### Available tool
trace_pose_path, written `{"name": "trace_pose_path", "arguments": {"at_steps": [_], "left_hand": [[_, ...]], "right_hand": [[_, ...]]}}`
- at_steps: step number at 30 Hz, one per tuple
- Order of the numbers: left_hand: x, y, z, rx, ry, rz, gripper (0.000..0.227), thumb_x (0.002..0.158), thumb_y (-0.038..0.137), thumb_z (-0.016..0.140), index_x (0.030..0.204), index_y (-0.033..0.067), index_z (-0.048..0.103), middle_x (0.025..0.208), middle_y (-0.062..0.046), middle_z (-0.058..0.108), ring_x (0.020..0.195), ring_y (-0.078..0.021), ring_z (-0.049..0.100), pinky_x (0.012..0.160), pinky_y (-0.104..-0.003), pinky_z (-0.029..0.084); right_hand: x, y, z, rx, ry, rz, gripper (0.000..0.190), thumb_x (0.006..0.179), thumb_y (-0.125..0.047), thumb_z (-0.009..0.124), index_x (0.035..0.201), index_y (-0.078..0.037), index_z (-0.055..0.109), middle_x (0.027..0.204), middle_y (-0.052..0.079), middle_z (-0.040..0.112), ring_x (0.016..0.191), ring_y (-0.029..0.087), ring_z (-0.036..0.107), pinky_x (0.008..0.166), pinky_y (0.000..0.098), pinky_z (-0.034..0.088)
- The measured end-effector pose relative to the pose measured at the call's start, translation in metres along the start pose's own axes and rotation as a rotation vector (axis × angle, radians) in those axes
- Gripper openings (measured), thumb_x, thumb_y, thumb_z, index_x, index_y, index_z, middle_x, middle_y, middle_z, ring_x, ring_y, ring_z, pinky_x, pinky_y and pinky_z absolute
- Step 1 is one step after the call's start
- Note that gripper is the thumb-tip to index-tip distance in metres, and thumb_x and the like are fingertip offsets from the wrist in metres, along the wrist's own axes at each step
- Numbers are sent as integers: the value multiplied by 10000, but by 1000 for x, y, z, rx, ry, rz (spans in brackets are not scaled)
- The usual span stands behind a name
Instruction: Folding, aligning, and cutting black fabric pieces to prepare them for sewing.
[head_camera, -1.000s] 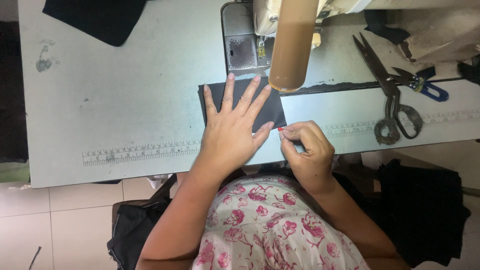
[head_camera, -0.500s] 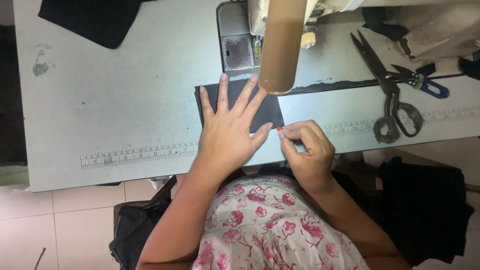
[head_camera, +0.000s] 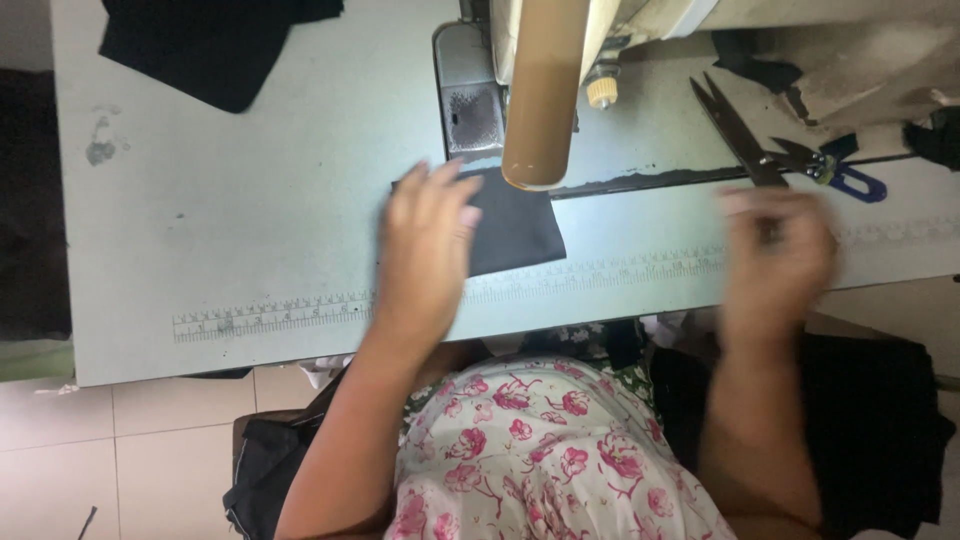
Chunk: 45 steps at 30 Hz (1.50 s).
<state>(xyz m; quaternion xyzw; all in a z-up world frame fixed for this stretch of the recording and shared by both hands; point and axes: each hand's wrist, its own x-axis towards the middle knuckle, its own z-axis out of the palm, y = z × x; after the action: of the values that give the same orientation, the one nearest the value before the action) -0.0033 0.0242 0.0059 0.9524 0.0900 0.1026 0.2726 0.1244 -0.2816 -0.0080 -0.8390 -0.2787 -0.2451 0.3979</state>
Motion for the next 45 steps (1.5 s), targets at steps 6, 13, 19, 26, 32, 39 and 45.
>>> {"name": "trace_pose_path", "arguments": {"at_steps": [6, 13, 19, 26, 32, 39, 45], "left_hand": [[1, -40, -12, 33, 207, -76, 221, 891, 147, 779, 1083, 100, 679, 1073, -80, 622, 983, -332, 538, 862, -436, 449], [9, -36, -15, 12, 153, -216, 169, 864, 197, 810, 944, 142, 671, 960, -13, 601, 963, -250, 622, 836, -411, 497], [10, -37, -15, -2, 138, -208, 81, 911, 139, 738, 917, 82, 681, 969, -77, 616, 972, -308, 628, 858, -444, 502], [-1, -40, 3, 136, 247, -43, 64, 962, 109, 648, 913, 90, 613, 974, -83, 582, 998, -307, 585, 882, -449, 450], [-46, -15, 1, 73, 366, 479, 114, 963, 86, 676, 1062, 143, 668, 986, -53, 641, 999, -269, 602, 934, -421, 462], [-33, -26, -11, -32, 233, -19, 329, 987, 296, 632, 1245, 93, 660, 1089, -120, 681, 994, -348, 649, 868, -463, 513], [-3, -56, -9, 58, 130, -139, 258, 880, 311, 784, 997, 116, 662, 942, -83, 640, 951, -349, 631, 859, -502, 483]], "right_hand": [[21, 119, -49, -490, 32, -168, 259, 1004, 172, 924, 1162, 107, 729, 1151, 243, 688, 1040, 387, 602, 911, 475, 488], [14, -68, 47, -193, -67, -24, 33, 986, 45, 748, 981, 22, 725, 1155, 208, 656, 1179, 417, 593, 1094, 540, 413], [4, -88, 71, -146, -540, -42, 178, 987, -334, 706, 1013, -165, 755, 1093, -8, 681, 1097, 222, 609, 958, 411, 430], [15, -104, 62, -78, -533, 60, 367, 932, -263, 760, 1246, -96, 670, 1225, 102, 616, 1147, 327, 580, 958, 468, 424], [18, -101, 58, 170, -580, -144, 757, 850, 17, 719, 1544, -165, 479, 1528, 192, 431, 1372, 484, 370, 1135, 641, 269], [-27, -82, 36, 29, -658, -360, 426, 699, 24, 696, 947, -318, 755, 1038, -157, 695, 1109, 151, 519, 1031, 403, 304], [-39, -86, 39, 155, -705, -298, 318, 809, -132, 720, 1053, -329, 770, 1157, -142, 707, 1095, 146, 555, 1001, 381, 323]]}}
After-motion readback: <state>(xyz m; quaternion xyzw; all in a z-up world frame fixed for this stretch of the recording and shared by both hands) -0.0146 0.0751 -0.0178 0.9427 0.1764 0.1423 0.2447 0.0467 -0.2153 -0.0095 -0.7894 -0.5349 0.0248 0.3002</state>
